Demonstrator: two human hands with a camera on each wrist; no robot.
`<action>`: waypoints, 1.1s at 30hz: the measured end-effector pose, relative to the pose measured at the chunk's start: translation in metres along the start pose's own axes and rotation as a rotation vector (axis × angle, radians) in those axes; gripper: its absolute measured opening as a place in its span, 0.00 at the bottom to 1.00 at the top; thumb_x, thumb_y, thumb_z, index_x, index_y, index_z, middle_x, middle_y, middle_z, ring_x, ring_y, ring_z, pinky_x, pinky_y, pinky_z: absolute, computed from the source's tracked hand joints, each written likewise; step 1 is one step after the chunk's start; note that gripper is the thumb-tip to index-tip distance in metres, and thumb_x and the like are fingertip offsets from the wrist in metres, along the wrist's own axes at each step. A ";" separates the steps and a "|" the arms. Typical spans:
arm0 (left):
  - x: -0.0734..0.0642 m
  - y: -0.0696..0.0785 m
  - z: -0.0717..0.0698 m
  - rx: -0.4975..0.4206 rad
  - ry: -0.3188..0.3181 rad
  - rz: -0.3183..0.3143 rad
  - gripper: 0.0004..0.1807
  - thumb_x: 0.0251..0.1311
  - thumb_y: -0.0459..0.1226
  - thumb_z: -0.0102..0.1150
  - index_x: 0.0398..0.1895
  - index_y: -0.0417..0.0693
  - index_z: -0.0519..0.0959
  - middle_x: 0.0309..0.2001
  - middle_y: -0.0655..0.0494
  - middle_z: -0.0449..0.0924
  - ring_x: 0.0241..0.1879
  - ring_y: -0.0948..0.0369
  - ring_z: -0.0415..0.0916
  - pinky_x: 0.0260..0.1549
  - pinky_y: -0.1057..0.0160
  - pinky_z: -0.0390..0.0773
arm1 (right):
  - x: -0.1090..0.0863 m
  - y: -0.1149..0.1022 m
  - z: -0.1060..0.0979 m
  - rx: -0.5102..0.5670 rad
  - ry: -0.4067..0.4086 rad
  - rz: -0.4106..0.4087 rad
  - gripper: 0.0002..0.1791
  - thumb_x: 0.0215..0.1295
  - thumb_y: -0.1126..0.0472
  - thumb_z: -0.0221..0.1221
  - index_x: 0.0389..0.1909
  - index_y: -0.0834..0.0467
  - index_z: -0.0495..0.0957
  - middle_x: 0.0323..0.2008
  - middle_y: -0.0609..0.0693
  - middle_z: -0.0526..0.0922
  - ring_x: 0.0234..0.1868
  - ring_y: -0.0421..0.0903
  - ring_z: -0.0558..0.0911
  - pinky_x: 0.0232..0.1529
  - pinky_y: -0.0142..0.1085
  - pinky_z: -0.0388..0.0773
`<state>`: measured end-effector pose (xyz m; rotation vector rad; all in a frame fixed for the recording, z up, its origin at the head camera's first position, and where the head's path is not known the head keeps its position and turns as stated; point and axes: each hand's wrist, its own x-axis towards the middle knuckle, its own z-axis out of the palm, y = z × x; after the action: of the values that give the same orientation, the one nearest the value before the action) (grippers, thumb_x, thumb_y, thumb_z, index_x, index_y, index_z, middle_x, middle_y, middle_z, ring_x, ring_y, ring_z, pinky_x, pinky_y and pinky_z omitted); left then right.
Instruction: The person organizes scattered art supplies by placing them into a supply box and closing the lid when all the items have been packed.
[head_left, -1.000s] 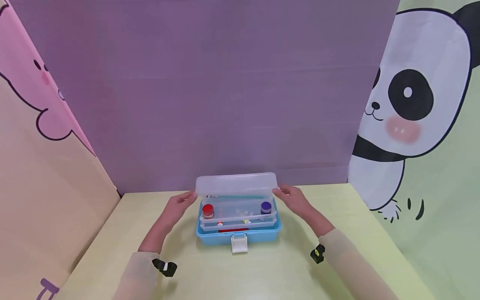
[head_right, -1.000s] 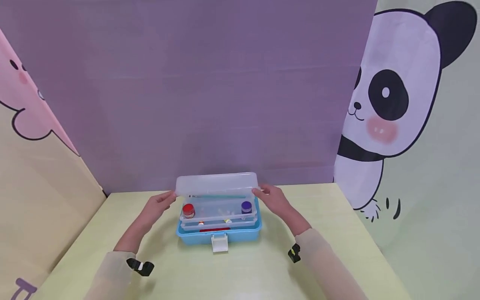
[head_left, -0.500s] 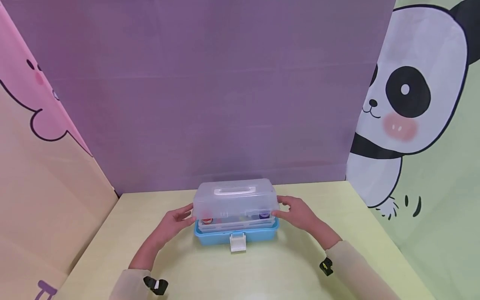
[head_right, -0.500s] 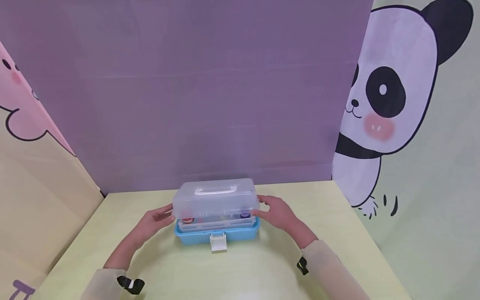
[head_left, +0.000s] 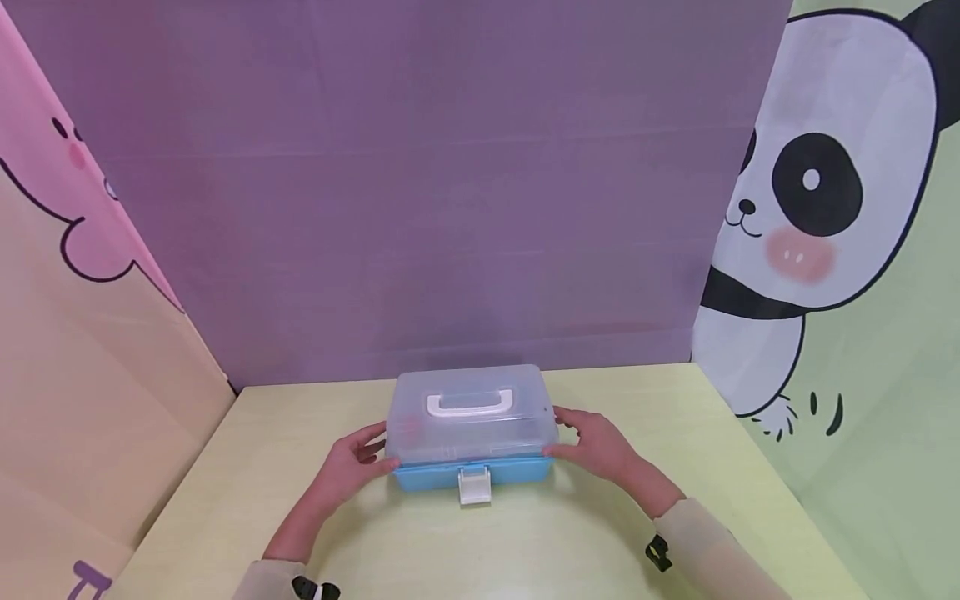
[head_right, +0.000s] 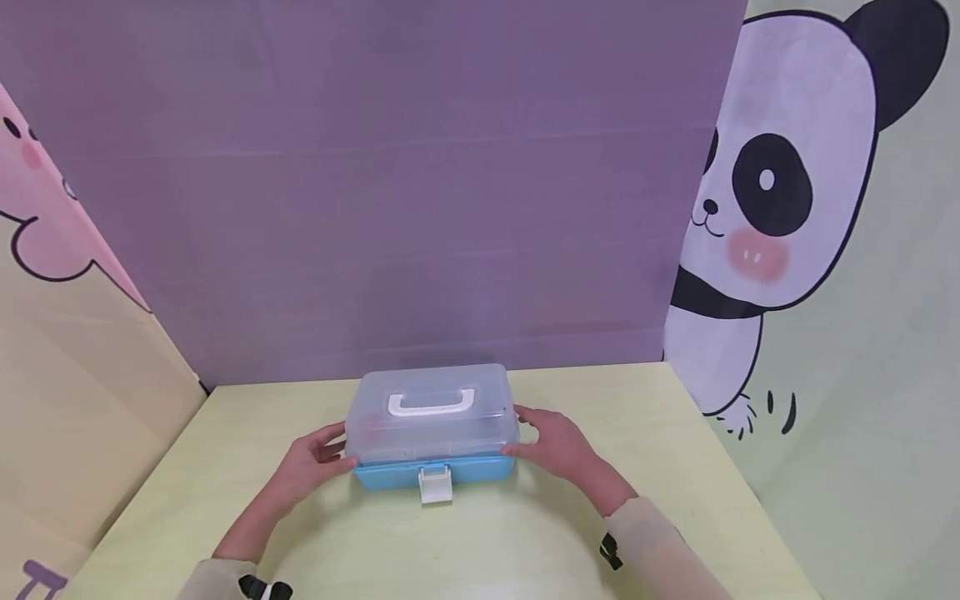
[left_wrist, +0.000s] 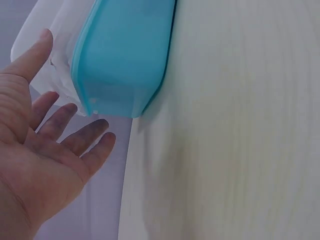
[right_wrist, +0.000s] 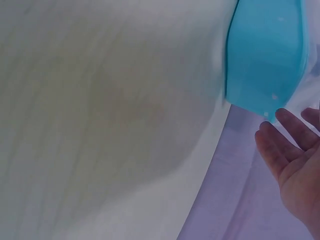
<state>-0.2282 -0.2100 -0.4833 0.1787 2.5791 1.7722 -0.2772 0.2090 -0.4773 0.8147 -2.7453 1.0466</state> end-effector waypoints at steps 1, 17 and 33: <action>-0.001 0.000 0.001 -0.007 0.000 -0.003 0.39 0.52 0.39 0.73 0.68 0.41 0.68 0.68 0.39 0.64 0.62 0.38 0.67 0.51 0.50 0.76 | -0.001 0.000 0.001 0.006 -0.003 0.001 0.45 0.50 0.32 0.65 0.65 0.53 0.73 0.55 0.45 0.80 0.53 0.54 0.79 0.45 0.44 0.78; -0.008 -0.006 0.010 -0.107 -0.033 -0.040 0.40 0.53 0.33 0.71 0.70 0.43 0.63 0.71 0.39 0.58 0.53 0.45 0.77 0.45 0.55 0.80 | -0.005 0.002 0.011 0.069 0.000 -0.010 0.45 0.50 0.38 0.70 0.65 0.60 0.71 0.56 0.50 0.80 0.50 0.53 0.80 0.45 0.45 0.80; -0.007 0.002 0.030 -0.022 0.153 -0.094 0.38 0.48 0.41 0.76 0.63 0.47 0.69 0.67 0.44 0.64 0.44 0.52 0.81 0.35 0.61 0.81 | -0.007 -0.025 0.020 0.023 0.084 0.148 0.40 0.47 0.45 0.74 0.60 0.59 0.75 0.40 0.44 0.83 0.37 0.40 0.80 0.35 0.35 0.77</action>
<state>-0.2192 -0.1821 -0.4931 -0.0800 2.6180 1.8481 -0.2562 0.1837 -0.4790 0.5627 -2.7619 1.1128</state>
